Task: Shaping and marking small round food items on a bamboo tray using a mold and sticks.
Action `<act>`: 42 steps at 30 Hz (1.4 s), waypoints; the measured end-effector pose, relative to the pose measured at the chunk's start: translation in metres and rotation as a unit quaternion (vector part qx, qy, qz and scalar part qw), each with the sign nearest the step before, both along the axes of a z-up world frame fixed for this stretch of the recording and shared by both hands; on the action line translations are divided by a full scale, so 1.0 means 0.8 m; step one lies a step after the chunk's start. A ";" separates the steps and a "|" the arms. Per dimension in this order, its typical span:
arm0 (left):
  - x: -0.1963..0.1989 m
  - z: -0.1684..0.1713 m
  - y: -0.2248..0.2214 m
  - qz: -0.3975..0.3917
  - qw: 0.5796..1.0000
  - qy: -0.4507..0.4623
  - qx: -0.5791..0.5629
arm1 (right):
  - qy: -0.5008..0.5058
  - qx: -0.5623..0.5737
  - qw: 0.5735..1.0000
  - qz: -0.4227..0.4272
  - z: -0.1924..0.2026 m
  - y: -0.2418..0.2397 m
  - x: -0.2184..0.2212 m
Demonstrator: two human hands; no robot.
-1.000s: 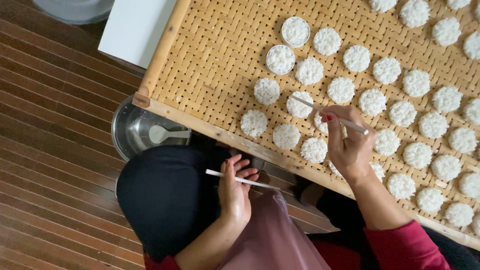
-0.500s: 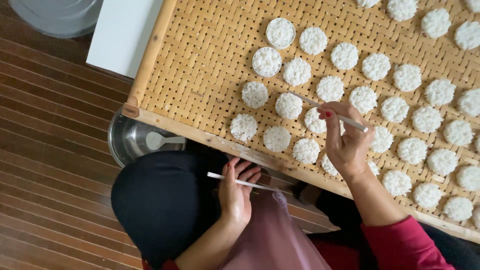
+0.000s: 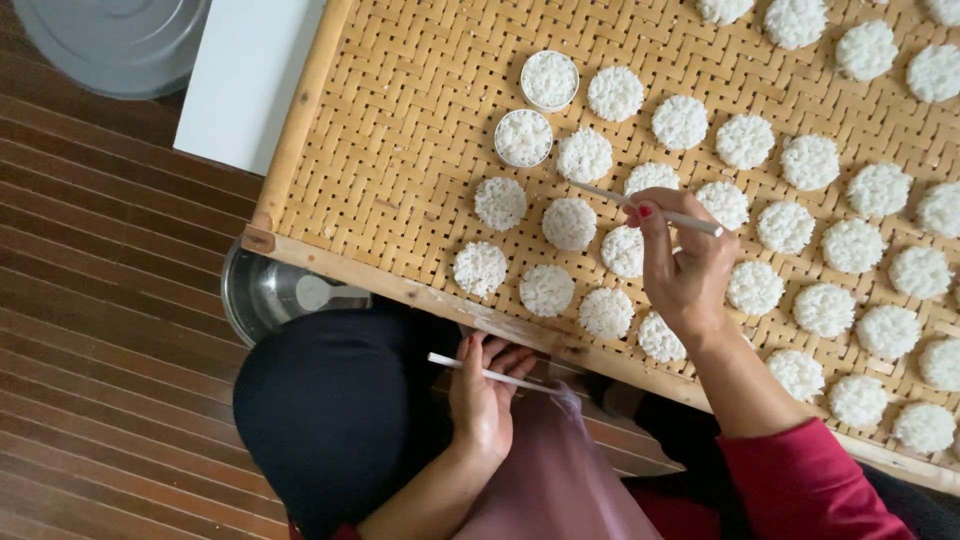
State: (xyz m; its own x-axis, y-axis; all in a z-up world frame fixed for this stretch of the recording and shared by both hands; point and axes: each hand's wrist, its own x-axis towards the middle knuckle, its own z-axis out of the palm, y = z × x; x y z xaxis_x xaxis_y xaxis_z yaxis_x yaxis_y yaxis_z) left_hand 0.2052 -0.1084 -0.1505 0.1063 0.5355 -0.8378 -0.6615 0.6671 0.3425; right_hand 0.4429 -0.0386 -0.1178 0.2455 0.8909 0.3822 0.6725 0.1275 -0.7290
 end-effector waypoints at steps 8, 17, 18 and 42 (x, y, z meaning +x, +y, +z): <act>0.009 -0.021 -0.013 0.001 1.000 0.000 0.002 | 0.049 0.014 0.998 0.021 -0.001 0.006 0.015; 0.010 -0.029 -0.017 0.036 0.999 0.002 -0.023 | -0.029 0.034 0.995 0.086 0.012 0.084 0.015; 0.010 -0.030 -0.018 0.037 0.999 0.002 -0.024 | -0.028 0.033 0.995 0.088 0.012 0.086 0.013; 0.013 -0.024 -0.012 0.022 0.999 0.002 -0.040 | -0.074 0.035 0.994 0.079 0.006 0.081 0.031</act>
State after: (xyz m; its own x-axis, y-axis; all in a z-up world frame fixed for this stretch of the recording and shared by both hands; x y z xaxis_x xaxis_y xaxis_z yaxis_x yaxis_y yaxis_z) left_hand 0.2155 -0.1181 -0.1699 0.0797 0.4714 -0.8783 -0.6900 0.6620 0.2927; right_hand 0.4677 0.0260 -0.1130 0.0422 0.8840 0.4655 0.7391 0.2859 -0.6099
